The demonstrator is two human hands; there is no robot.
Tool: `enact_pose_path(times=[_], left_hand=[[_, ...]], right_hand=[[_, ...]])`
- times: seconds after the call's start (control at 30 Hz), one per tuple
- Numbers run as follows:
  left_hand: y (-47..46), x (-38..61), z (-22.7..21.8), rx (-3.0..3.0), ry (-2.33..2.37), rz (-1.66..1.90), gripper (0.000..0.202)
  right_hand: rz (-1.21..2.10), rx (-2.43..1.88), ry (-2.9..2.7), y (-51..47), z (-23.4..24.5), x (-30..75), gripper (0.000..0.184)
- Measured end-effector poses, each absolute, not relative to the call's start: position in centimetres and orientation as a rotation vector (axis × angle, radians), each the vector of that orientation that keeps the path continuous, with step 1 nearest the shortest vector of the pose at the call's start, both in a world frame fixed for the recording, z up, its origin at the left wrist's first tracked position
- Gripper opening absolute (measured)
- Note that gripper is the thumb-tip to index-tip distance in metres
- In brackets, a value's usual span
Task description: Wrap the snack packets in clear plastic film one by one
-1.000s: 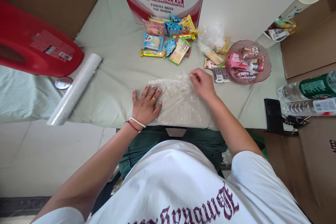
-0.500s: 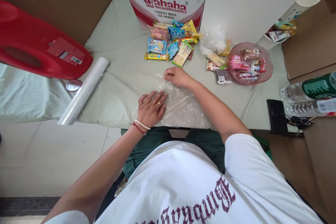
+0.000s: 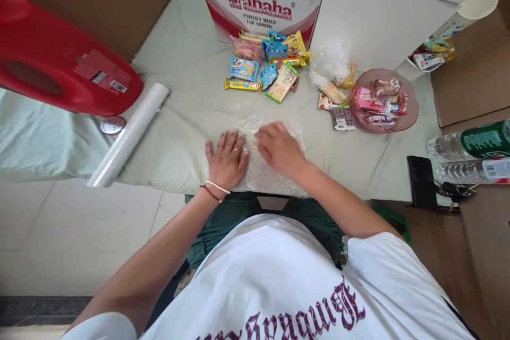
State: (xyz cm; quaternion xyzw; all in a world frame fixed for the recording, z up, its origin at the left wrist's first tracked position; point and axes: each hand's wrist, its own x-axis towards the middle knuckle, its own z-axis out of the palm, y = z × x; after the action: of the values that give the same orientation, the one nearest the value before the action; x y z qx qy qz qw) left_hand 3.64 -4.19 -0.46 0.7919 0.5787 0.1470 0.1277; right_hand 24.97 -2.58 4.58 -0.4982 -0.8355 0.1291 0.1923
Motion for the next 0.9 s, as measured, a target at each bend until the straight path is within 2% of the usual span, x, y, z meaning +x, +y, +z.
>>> enact_pose_path(times=[0.07, 0.17, 0.5, 0.57, 0.67, 0.77, 0.9], left_hand=[[-4.1, 3.6, -0.3, 2.327, 1.685, 0.386, 0.058], [-3.8, 2.4, -0.2, 2.312, 1.738, 0.343, 0.058], [-2.8, -6.6, 0.8, 1.977, 2.311, 0.349, 0.057], [-3.1, -4.8, 2.1, 2.117, 2.216, 0.411, 0.054], [-2.7, 0.1, 3.6, 2.333, 1.82, 0.617, 0.051], [-1.5, 4.5, 3.1, 2.471, 1.51, 0.5, 0.054], [-0.3, 5.7, 0.6, 2.444, 1.593, 0.267, 0.061]], right_hand=[[0.387, -1.392, -2.461, -5.3, 3.0, 25.0, 0.047], [0.346, -1.617, -2.44, -7.2, 0.7, 26.5, 0.056], [0.305, -1.735, -2.346, -7.1, -0.5, 28.5, 0.059], [0.299, -1.729, -2.339, -7.2, -0.6, 28.4, 0.059], [0.293, -1.726, -2.342, -7.2, -0.8, 28.4, 0.059], [0.285, -1.724, -2.35, -7.3, -0.7, 28.2, 0.059], [0.325, -1.708, -2.338, -7.0, -0.5, 28.7, 0.058]])
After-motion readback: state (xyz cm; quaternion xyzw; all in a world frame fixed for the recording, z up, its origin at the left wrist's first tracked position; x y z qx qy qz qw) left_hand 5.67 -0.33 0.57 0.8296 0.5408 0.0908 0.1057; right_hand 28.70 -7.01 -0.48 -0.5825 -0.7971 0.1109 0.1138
